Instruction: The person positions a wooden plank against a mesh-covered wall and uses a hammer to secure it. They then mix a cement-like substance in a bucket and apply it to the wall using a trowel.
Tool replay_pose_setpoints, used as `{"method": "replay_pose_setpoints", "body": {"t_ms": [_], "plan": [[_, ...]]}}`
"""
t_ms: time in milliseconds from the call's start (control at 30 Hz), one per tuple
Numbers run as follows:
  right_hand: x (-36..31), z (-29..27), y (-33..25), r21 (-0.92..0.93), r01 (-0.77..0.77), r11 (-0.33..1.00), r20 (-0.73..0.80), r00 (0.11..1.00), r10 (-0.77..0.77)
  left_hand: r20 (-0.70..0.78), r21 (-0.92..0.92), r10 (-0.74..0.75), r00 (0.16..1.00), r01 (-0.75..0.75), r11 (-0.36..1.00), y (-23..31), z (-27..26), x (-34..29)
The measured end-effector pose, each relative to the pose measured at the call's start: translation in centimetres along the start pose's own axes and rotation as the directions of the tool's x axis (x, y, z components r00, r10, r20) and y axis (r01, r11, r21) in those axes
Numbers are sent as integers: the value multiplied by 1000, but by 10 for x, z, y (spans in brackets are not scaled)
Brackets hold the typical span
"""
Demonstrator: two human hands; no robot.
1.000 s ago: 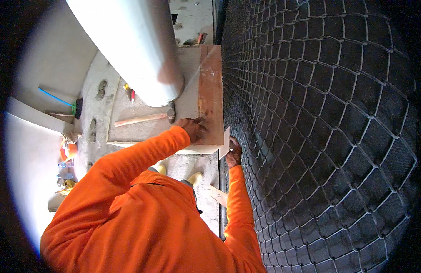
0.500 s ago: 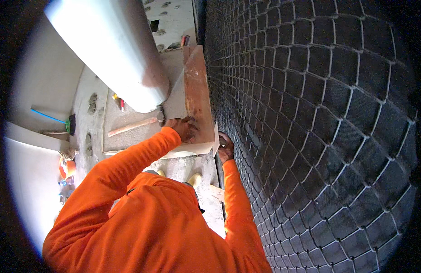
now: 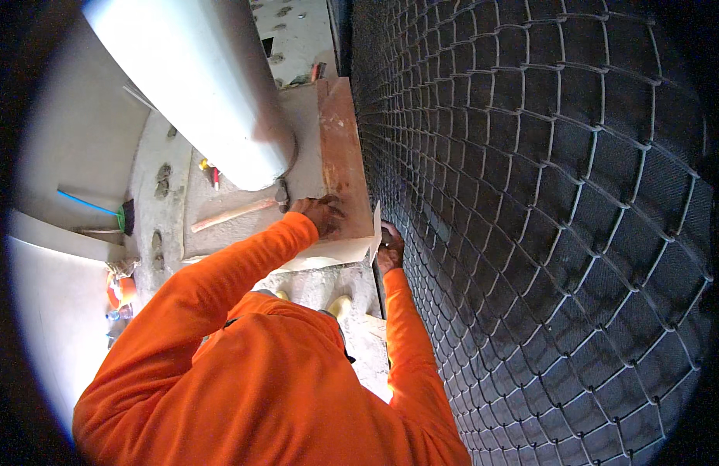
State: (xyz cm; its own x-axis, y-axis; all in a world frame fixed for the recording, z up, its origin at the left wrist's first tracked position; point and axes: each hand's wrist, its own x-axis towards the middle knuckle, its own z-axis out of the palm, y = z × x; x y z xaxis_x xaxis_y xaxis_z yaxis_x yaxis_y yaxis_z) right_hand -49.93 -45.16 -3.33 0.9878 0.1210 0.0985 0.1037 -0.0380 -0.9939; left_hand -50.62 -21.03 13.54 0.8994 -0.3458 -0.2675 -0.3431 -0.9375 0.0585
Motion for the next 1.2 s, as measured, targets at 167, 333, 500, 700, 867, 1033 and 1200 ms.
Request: {"method": "replay_pose_setpoints", "body": {"t_ms": [167,333,500,700,867,1033,1200], "plan": [[0,-5,-33,17,-59,998,4,998,59,49,-57,-59,997,62,996,0,5,0],[25,-21,-165,-315,314,895,19,946,-325,76,-99,-109,991,117,988,6,3,-2],[83,17,-278,-435,178,883,194,976,-101,8,-168,-149,989,148,975,14,4,-7],[212,128,-230,-583,323,745,405,911,-79,-15,-233,-174,985,166,958,17,-1,-17],[268,193,-191,-625,256,737,364,931,-14,54,-417,-336,940,327,848,9,8,-14],[273,223,-182,-605,265,751,381,924,-20,-125,-547,-324,938,208,811,4,16,-16],[259,194,-204,-738,482,473,473,869,-148,-143,-579,-351,925,209,788,4,23,-9]]}}
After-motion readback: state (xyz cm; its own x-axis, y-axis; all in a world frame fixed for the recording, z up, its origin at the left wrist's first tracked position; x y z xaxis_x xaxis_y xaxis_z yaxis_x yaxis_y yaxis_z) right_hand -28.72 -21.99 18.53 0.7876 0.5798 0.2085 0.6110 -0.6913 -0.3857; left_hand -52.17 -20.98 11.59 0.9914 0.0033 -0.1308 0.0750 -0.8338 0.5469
